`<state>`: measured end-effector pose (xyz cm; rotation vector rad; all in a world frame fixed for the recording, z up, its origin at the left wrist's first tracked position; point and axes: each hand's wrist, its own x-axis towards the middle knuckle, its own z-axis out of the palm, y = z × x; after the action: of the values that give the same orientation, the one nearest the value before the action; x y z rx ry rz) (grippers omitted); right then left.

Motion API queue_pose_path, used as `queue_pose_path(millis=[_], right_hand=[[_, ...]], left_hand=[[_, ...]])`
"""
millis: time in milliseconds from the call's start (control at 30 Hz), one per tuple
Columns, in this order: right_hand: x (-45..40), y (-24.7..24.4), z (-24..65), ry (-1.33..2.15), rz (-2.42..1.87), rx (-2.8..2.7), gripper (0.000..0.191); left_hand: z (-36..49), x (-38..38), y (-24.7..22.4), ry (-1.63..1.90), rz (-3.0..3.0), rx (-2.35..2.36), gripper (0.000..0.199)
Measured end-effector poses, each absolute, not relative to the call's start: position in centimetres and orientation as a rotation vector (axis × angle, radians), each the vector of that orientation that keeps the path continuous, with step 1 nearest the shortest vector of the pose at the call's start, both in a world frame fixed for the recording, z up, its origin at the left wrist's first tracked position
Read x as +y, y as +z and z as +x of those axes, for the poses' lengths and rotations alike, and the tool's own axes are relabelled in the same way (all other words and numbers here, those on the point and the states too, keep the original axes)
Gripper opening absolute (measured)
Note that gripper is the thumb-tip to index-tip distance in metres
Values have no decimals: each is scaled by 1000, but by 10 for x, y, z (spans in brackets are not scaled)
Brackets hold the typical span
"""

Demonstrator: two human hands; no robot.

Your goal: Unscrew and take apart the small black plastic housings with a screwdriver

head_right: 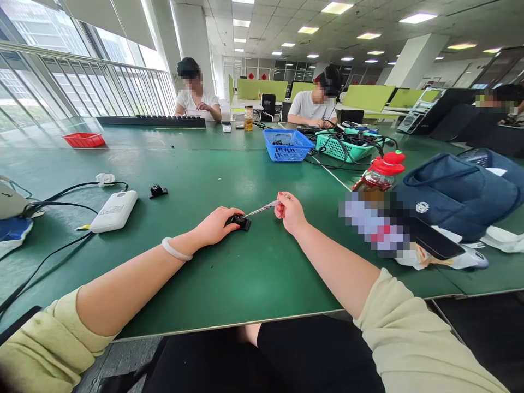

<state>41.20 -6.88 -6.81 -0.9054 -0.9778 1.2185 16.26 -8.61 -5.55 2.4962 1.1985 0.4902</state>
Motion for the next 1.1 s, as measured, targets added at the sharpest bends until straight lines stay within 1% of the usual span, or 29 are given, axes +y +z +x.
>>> queue_pose_path(millis=[167, 367, 433, 533, 633, 767, 1100], right_hand=[[-79, -66, 405, 1145, -910, -1032, 42], [-95, -61, 391, 970, -891, -1168, 42], [-94, -61, 391, 1003, -916, -1117, 42], [-90, -63, 392, 1144, -980, -954, 42], [-88, -64, 395, 1253, -1037, -831, 37], [-87, -64, 396, 1288, -1044, -789, 29], [-88, -65, 395, 1322, -1000, -805, 25]], left_hand=[[163, -86, -54, 498, 2488, 1198, 33], [163, -84, -55, 513, 2489, 1176, 31], [162, -83, -56, 517, 2489, 1171, 32], [162, -83, -57, 517, 2489, 1168, 33], [162, -83, -57, 515, 2488, 1164, 33], [161, -82, -58, 518, 2485, 1156, 34], [161, -81, -60, 529, 2497, 1159, 36]])
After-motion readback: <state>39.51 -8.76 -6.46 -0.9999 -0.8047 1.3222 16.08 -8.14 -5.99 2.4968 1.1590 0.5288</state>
